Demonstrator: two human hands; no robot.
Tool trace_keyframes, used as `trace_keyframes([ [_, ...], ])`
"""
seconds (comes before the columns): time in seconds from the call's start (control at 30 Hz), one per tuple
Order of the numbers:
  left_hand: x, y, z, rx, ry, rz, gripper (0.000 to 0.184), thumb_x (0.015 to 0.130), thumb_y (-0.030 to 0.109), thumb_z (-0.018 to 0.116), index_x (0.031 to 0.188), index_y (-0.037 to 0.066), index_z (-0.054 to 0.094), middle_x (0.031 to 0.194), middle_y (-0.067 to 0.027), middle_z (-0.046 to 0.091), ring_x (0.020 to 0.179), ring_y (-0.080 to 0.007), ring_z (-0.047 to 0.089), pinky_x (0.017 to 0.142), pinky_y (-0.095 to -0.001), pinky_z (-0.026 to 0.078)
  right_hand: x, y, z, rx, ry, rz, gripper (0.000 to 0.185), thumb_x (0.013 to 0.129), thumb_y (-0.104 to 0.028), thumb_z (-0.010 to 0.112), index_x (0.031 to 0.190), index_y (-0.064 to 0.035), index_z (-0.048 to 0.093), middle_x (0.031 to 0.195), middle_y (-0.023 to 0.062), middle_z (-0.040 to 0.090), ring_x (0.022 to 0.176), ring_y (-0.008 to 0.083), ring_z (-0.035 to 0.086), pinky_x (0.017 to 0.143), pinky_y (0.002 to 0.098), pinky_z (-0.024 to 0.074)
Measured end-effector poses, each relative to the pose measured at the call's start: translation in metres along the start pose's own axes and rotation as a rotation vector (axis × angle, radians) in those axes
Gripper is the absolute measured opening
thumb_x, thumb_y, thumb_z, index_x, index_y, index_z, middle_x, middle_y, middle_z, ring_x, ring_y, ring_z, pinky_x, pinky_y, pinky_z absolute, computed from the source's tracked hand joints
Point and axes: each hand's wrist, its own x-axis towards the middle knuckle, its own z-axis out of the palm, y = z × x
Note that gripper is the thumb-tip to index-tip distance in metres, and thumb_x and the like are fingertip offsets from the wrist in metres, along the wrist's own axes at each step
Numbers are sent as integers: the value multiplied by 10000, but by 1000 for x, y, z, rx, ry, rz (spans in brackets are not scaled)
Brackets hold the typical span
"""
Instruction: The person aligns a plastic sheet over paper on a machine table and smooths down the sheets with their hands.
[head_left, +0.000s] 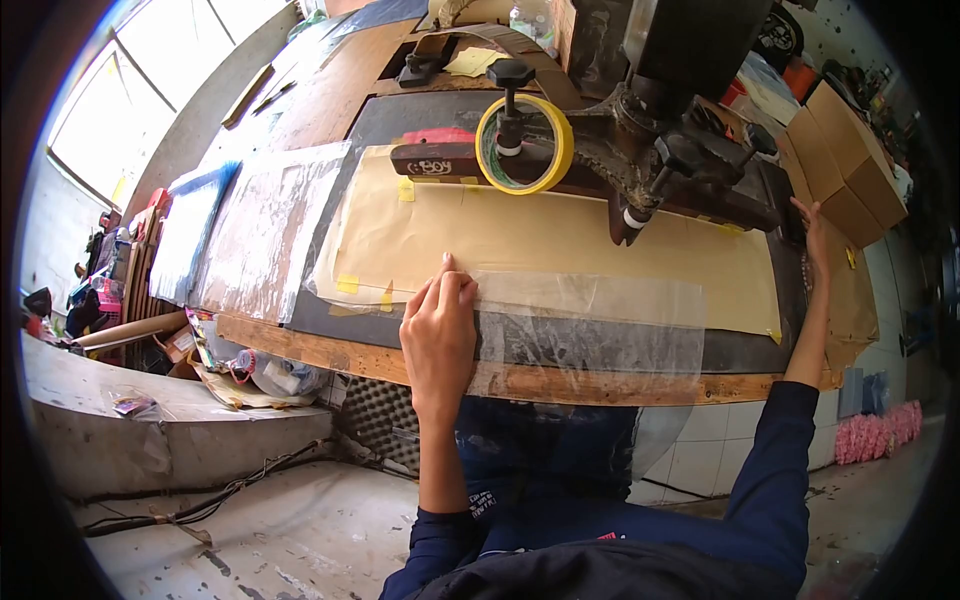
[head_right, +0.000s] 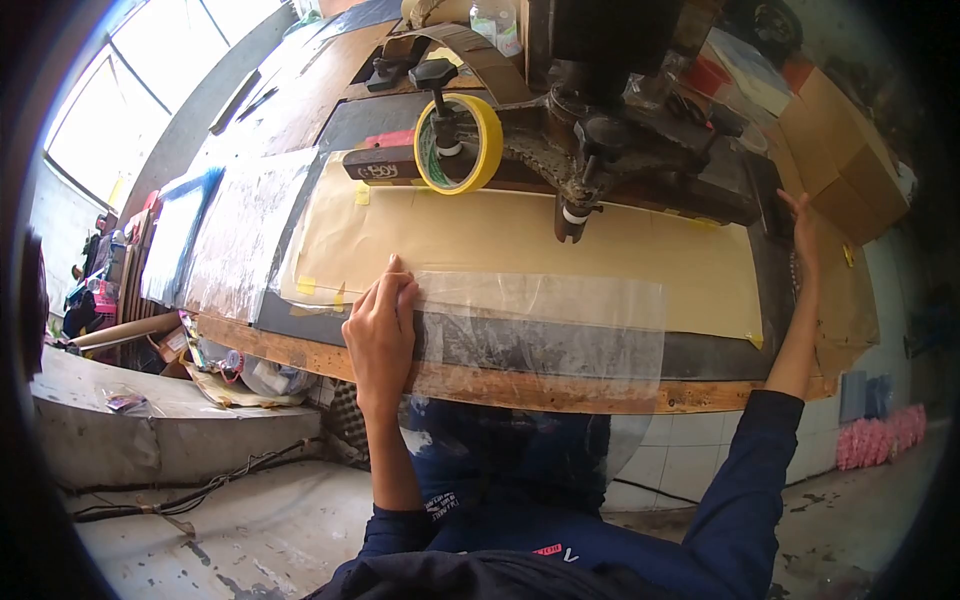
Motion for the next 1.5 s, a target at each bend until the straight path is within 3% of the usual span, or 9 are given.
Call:
trace_keyframes([
  [0.07, 0, 1, -1, -6, -8, -22, 183, 872, 118, 548, 992, -19, 564, 883, -139, 651, 858, -273, 633, 803, -372, 481, 10, 16, -11, 49, -86, -18, 764, 878, -678, 238, 1145, -60, 598, 1306, 144, 458, 1295, 280, 321, 1082, 384, 168],
  [0.17, 0, 1, 0, -5, -3, -30, 170, 872, 117, 548, 978, -14, 565, 898, -142, 651, 863, -271, 634, 803, -372, 482, 15, 22, -18, 52, -96, 90, 756, 880, -673, 247, 1099, -52, 618, 1300, 144, 462, 1299, 291, 314, 1083, 389, 168],
  [0.3, 0, 0, 0, 5, -1, -14, 168, 871, 117, 549, 977, -12, 567, 909, -143, 652, 865, -270, 635, 803, -372, 483, 6, 12, -12, -16, -47, 68, 751, 888, -663, 243, 1064, -46, 633, 1280, 144, 480, 1276, 296, 343, 1067, 391, 200],
  [0.6, 0, 1, 0, 1, -1, -13, 211, 868, 108, 549, 1027, -30, 561, 858, -122, 649, 828, -263, 635, 799, -360, 489, -3, -1, -7, 2, -102, 43, 752, 905, -640, 207, 1111, -54, 630, 1234, 134, 523, 1229, 238, 408, 1056, 331, 226],
  [1.07, -1, -1, 1, 15, -8, 1, 227, 877, 113, 541, 1049, -33, 557, 837, -119, 646, 856, -264, 635, 806, -372, 485, -5, -5, 5, -31, 53, -28, 730, 909, -631, 206, 1148, -75, 615, 1265, 133, 509, 1260, 269, 373, 1085, 381, 177],
  [1.17, 0, 1, -1, 14, -7, -1, 229, 877, 113, 541, 1053, -33, 555, 838, -118, 648, 853, -263, 637, 804, -369, 485, 5, 8, -11, 0, -85, -35, 739, 905, -639, 207, 1105, -71, 636, 1248, 137, 520, 1246, 289, 380, 1080, 394, 183],
  [1.4, 0, -1, 1, 17, -10, 4, 239, 875, 111, 543, 1063, -37, 554, 839, -114, 649, 848, -261, 637, 798, -362, 486, 6, 9, -11, -8, -58, 52, 749, 907, -636, 203, 1051, -60, 660, 1218, 119, 540, 1239, 285, 383, 1067, 393, 201],
  [1.47, -1, -3, 3, 4, 33, -1, 227, 865, 128, 567, 1074, 41, 585, 877, -104, 655, 810, -304, 633, 679, -384, 498, 7, 11, -10, -5, -49, 37, 740, 916, -620, 196, 1067, -61, 655, 1214, 114, 545, 1239, 270, 386, 1066, 386, 206],
  [1.5, -1, -3, 3, 4, 33, -1, 227, 865, 128, 567, 1074, 41, 585, 877, -104, 655, 810, -304, 633, 679, -384, 498, 4, 6, -9, -5, -49, 38, 740, 916, -620, 196, 1067, -61, 655, 1214, 114, 545, 1239, 270, 386, 1066, 386, 206],
])
